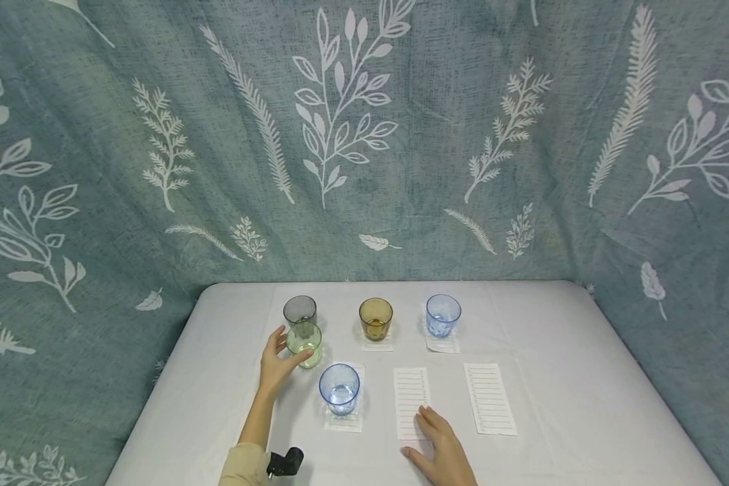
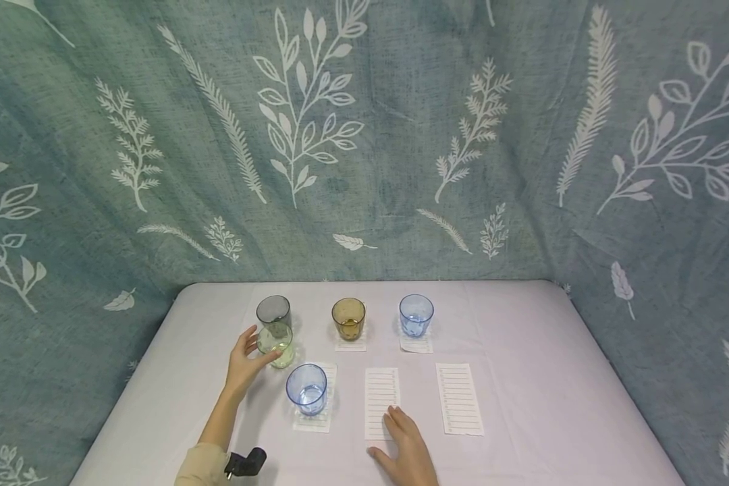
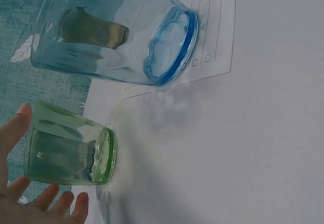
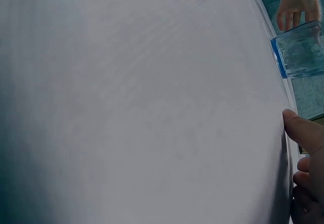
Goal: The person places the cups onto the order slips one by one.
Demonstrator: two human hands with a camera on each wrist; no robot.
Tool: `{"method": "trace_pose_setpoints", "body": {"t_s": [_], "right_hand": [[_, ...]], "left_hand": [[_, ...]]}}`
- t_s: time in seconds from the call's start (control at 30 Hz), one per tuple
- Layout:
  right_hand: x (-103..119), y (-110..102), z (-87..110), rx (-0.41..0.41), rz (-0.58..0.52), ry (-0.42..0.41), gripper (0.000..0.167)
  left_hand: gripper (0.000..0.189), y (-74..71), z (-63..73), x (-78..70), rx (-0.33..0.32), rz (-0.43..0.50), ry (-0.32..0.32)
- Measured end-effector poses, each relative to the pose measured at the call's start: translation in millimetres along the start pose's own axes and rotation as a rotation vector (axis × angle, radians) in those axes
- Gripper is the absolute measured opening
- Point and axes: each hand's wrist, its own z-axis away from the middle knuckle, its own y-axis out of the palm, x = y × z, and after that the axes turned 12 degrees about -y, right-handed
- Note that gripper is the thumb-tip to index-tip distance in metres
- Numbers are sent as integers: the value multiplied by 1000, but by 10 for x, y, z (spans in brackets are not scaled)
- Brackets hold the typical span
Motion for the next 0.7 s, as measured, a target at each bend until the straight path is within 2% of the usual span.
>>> {"method": "trace_pose_setpoints", "body": {"t_s": [0.13,0.27,0.43,0.6,0.7], "right_hand": [[-1,1,4,33,3,10,58],[4,2,0,44,-2,29,58],[15,7,-4,18,16,11,56],[23,12,4,-23,67,26,58],[26,7,8,-18,89,36,58]], "left_hand": [[85,23,17,10,17,-30,-3],[82,43,34,36,-6,-36,17],[78,44,52,54,-43,-45,29],[78,47,48,75,-42,-36,19],[80,58,46,75,-34,-38,17]]}}
